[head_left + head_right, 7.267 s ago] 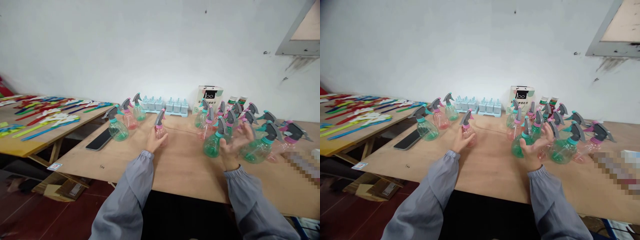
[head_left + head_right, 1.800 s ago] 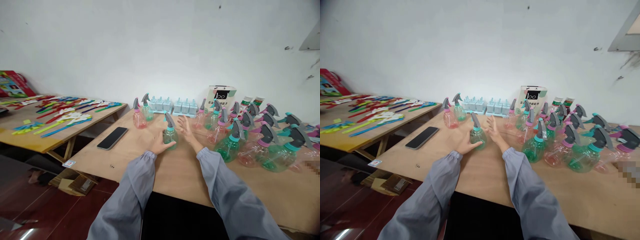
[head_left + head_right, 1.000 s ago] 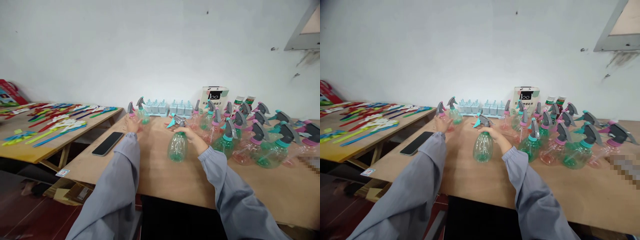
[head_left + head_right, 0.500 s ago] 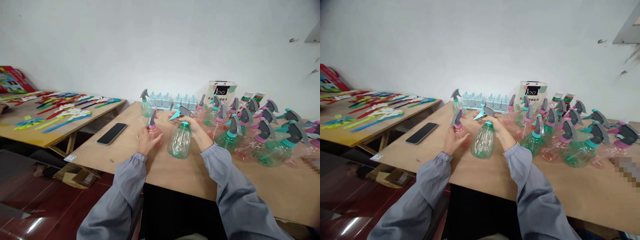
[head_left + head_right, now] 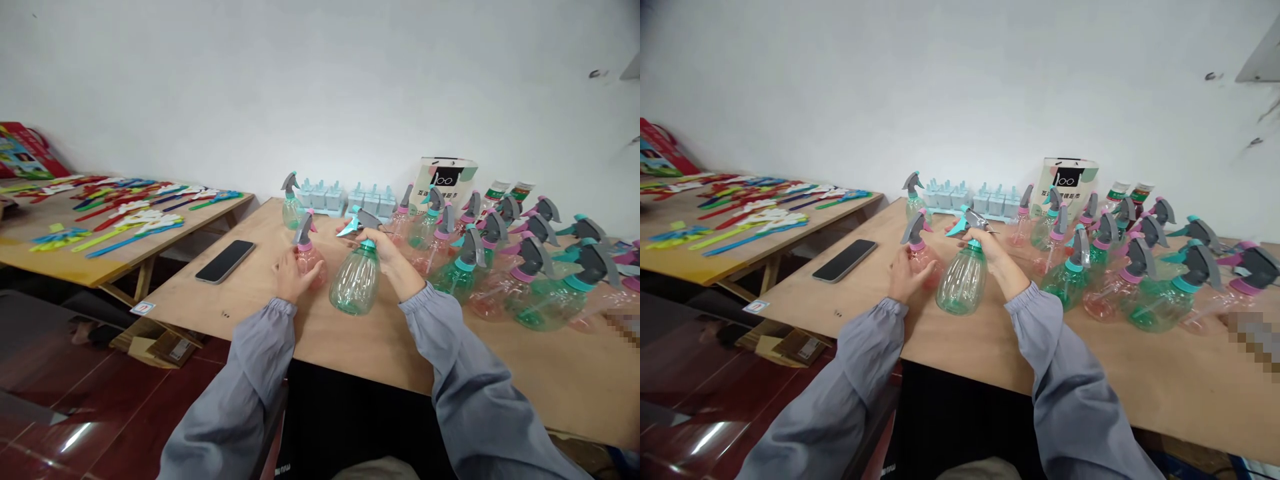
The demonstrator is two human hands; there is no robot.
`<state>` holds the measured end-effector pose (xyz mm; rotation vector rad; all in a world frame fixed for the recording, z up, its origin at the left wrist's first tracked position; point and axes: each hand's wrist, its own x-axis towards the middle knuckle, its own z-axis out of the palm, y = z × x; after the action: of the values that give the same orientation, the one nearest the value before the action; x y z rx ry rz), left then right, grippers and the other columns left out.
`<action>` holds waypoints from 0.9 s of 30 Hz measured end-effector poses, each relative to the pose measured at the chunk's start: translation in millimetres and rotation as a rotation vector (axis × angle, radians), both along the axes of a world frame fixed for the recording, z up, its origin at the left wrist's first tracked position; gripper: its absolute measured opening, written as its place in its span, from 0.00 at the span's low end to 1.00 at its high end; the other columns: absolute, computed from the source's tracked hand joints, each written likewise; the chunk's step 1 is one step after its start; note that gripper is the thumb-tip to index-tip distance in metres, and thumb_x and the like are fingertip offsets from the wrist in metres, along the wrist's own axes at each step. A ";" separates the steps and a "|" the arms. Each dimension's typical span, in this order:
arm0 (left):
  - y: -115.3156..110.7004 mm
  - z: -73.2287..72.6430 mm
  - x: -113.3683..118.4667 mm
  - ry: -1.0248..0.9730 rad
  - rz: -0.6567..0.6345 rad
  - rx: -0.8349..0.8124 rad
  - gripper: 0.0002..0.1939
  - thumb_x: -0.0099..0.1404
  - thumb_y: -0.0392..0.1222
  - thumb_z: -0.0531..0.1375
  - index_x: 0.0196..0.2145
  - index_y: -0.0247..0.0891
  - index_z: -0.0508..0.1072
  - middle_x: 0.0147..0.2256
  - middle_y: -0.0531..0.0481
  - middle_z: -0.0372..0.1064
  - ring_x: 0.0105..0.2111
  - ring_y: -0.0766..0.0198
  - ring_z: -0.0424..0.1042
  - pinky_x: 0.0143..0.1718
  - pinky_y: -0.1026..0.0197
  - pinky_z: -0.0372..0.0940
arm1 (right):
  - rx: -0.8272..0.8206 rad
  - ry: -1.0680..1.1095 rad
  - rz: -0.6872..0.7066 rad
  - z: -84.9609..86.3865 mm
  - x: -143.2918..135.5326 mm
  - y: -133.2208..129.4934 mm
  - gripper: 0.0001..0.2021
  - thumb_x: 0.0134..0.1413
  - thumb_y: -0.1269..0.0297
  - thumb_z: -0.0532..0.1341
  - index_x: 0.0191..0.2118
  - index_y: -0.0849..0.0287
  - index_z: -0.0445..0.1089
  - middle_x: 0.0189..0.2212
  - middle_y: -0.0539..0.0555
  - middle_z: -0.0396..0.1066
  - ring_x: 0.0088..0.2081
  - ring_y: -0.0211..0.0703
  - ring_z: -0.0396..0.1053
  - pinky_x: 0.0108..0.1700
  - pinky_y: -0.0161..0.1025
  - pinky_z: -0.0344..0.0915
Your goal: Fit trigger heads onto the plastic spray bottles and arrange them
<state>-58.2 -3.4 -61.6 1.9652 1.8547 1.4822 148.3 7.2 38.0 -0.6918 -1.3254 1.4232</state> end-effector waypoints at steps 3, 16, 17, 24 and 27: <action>0.1 0.6 -0.6 0.011 -0.006 -0.015 0.31 0.57 0.53 0.66 0.53 0.39 0.63 0.50 0.39 0.70 0.54 0.44 0.69 0.57 0.43 0.58 | -0.010 0.029 0.007 0.3 1.3 0.5 0.16 0.29 0.63 0.58 0.32 0.57 0.71 0.34 0.54 0.79 0.40 0.49 0.75 0.36 0.40 0.70; 2.7 -1.8 -2.5 0.094 0.010 0.005 0.31 0.58 0.53 0.66 0.53 0.36 0.63 0.50 0.37 0.70 0.53 0.43 0.70 0.55 0.43 0.59 | -0.067 0.146 -0.048 3.6 3.2 -1.6 0.11 0.26 0.66 0.59 0.26 0.55 0.68 0.28 0.51 0.78 0.37 0.46 0.74 0.32 0.36 0.67; 2.6 -1.6 -2.4 0.097 0.017 0.001 0.31 0.58 0.53 0.66 0.53 0.36 0.63 0.50 0.37 0.70 0.53 0.42 0.70 0.54 0.43 0.59 | -0.078 0.165 -0.081 2.6 3.5 -0.3 0.11 0.26 0.65 0.59 0.25 0.56 0.68 0.26 0.51 0.77 0.35 0.45 0.74 0.31 0.36 0.65; 3.7 -2.3 -2.7 0.089 0.006 0.006 0.31 0.57 0.54 0.66 0.52 0.37 0.63 0.50 0.37 0.70 0.53 0.43 0.70 0.53 0.44 0.59 | -0.037 0.117 -0.129 -0.8 1.3 3.0 0.12 0.30 0.64 0.58 0.29 0.54 0.67 0.30 0.50 0.77 0.37 0.45 0.74 0.32 0.36 0.66; 3.9 -2.9 -3.0 0.090 0.004 0.020 0.30 0.57 0.54 0.66 0.52 0.38 0.63 0.50 0.38 0.70 0.52 0.44 0.70 0.53 0.45 0.59 | 0.003 0.122 -0.123 -1.8 -1.4 1.5 0.11 0.30 0.64 0.58 0.28 0.54 0.66 0.29 0.50 0.76 0.37 0.45 0.74 0.37 0.39 0.69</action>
<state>-61.2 0.4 -64.4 2.0707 1.8869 1.4418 146.9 8.8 36.2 -0.6626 -1.1705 1.3433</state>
